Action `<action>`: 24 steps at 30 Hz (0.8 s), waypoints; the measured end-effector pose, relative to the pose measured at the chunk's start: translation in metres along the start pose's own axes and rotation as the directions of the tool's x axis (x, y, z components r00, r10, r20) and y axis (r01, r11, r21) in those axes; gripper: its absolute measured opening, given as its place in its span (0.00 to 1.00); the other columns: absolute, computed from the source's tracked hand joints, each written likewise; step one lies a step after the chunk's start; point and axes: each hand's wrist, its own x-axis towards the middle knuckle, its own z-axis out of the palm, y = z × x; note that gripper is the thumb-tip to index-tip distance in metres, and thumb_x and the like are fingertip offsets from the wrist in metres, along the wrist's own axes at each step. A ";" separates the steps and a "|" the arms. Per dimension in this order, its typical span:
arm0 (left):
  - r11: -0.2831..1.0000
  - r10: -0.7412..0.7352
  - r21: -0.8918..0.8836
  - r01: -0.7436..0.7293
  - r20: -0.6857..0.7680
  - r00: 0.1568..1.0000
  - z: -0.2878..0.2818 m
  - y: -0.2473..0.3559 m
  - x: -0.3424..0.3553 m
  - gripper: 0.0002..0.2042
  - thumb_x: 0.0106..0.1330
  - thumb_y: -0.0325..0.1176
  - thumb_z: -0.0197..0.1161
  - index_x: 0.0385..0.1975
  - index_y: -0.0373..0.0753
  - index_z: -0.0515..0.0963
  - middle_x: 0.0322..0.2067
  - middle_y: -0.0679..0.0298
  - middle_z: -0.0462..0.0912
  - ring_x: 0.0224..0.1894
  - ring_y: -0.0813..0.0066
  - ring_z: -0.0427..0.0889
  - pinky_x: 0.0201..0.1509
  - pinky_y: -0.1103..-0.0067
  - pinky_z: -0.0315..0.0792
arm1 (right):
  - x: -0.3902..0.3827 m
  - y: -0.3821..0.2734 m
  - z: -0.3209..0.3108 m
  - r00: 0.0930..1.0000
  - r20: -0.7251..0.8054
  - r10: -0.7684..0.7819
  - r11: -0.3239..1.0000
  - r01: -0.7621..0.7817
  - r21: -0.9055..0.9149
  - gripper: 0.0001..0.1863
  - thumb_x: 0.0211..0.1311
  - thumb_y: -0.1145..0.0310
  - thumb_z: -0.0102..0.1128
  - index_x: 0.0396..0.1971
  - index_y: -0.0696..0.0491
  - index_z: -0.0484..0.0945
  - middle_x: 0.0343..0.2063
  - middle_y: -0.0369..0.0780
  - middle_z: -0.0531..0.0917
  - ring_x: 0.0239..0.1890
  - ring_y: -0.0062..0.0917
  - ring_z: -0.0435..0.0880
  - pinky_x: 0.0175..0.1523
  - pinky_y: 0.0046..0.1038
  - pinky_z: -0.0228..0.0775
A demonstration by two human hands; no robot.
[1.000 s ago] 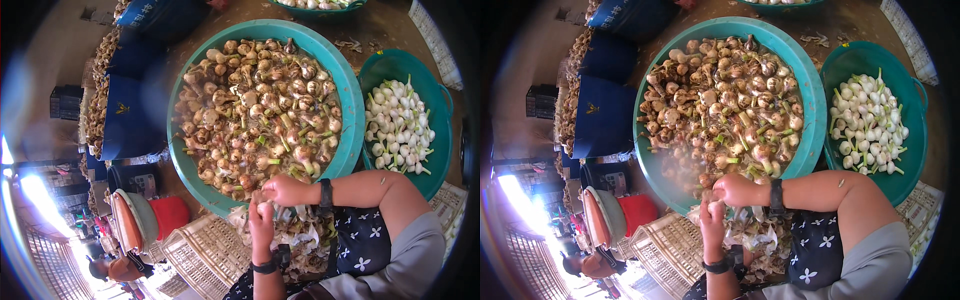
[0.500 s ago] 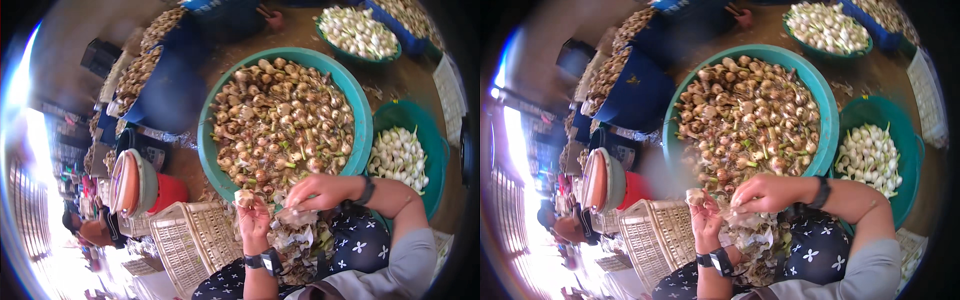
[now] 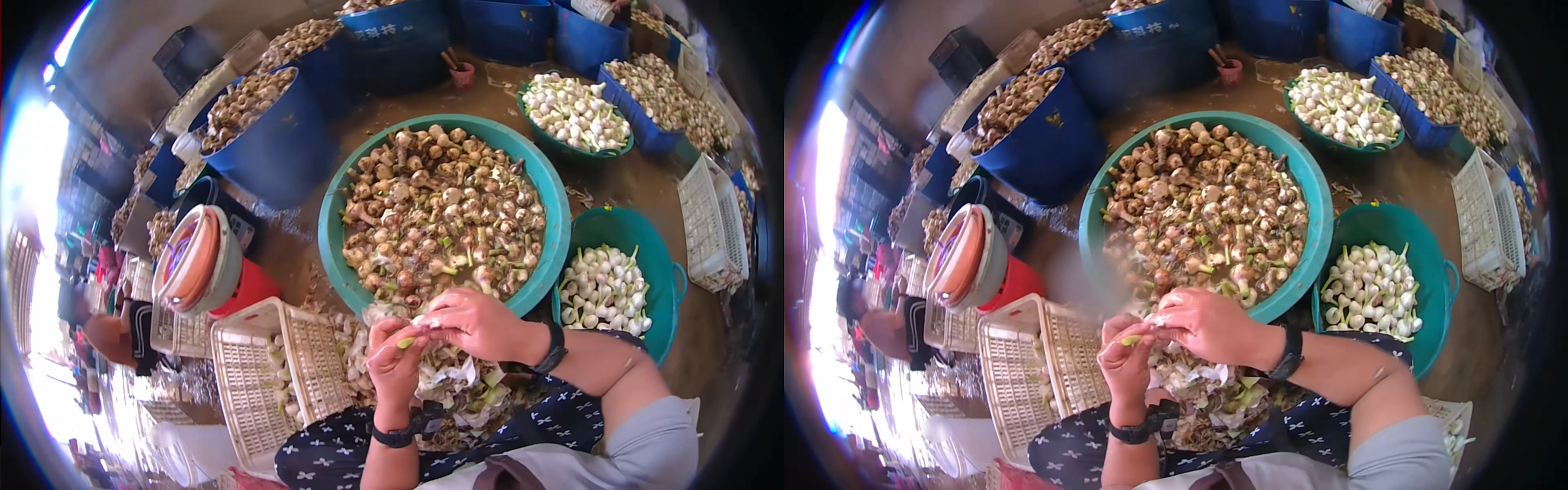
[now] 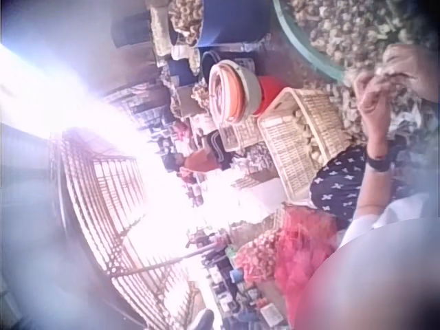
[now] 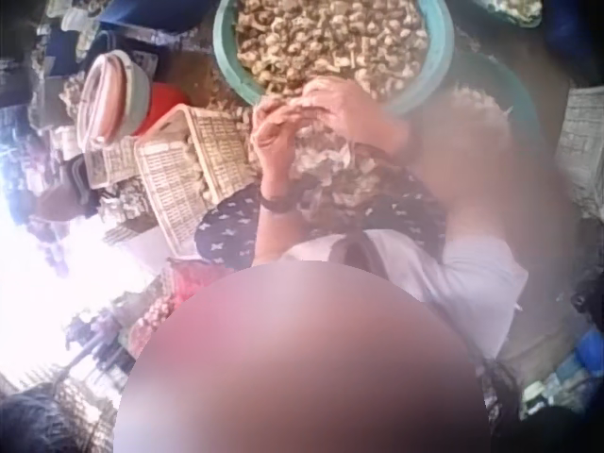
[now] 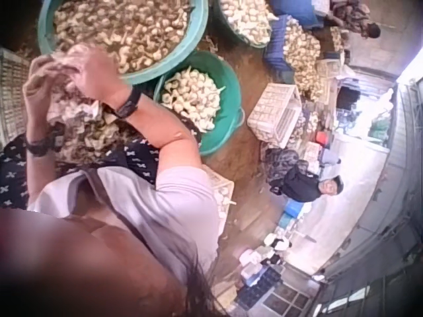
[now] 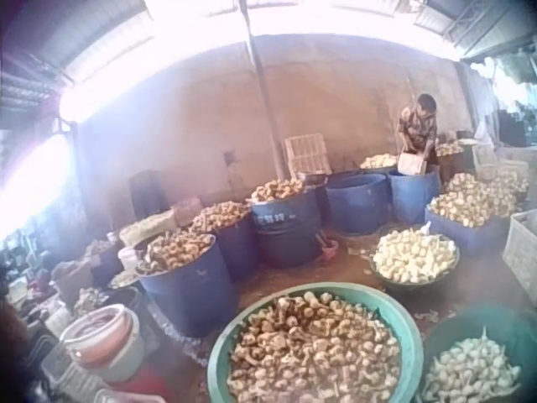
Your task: The person peels garlic bulbs by hand, removing the outer skins and placing the cleaned garlic into a separate green basin. They handle the bulbs one at a time, discarding the skins onto a pile on the floor.
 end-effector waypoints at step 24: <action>0.653 -0.693 -0.567 0.503 -0.178 0.699 -0.054 -0.011 -0.034 0.02 0.60 0.27 0.58 0.28 0.37 0.73 0.25 0.66 0.77 0.26 0.78 0.77 0.31 0.83 0.73 | -0.084 -0.019 0.088 0.940 0.285 0.188 0.974 -0.216 0.069 0.09 0.57 0.67 0.51 0.30 0.57 0.74 0.29 0.44 0.73 0.34 0.36 0.73 0.39 0.34 0.66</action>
